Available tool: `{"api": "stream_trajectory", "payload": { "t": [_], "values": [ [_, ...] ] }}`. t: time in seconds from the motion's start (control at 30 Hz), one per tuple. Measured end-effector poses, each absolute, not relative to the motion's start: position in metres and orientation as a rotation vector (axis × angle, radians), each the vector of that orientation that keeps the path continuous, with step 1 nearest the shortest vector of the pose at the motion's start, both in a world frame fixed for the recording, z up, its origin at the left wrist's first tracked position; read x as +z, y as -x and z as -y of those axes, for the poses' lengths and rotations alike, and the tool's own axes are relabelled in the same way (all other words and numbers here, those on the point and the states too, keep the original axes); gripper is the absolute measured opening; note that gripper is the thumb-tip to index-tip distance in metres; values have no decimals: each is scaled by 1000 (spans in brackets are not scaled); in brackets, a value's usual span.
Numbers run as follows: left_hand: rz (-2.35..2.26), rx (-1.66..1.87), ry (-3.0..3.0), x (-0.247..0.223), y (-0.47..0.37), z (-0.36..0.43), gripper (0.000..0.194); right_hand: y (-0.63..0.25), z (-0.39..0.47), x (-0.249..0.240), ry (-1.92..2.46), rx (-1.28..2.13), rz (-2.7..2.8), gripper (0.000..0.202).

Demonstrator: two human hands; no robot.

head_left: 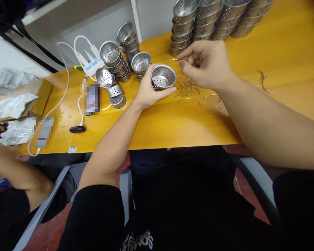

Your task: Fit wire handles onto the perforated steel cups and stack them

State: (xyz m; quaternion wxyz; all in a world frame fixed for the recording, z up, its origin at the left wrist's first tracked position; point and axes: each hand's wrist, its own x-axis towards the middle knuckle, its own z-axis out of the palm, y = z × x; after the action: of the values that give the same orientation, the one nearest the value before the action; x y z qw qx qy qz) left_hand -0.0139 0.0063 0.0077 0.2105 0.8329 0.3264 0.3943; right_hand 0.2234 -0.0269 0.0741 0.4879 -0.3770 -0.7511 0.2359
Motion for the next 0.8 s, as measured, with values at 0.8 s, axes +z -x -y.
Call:
{"api": "stream_trajectory", "payload": {
  "t": [0.8],
  "values": [
    [-878,1141,-2255,4,5,-2,103,-206,33,69,1098,553,1809,10]
  ]
}}
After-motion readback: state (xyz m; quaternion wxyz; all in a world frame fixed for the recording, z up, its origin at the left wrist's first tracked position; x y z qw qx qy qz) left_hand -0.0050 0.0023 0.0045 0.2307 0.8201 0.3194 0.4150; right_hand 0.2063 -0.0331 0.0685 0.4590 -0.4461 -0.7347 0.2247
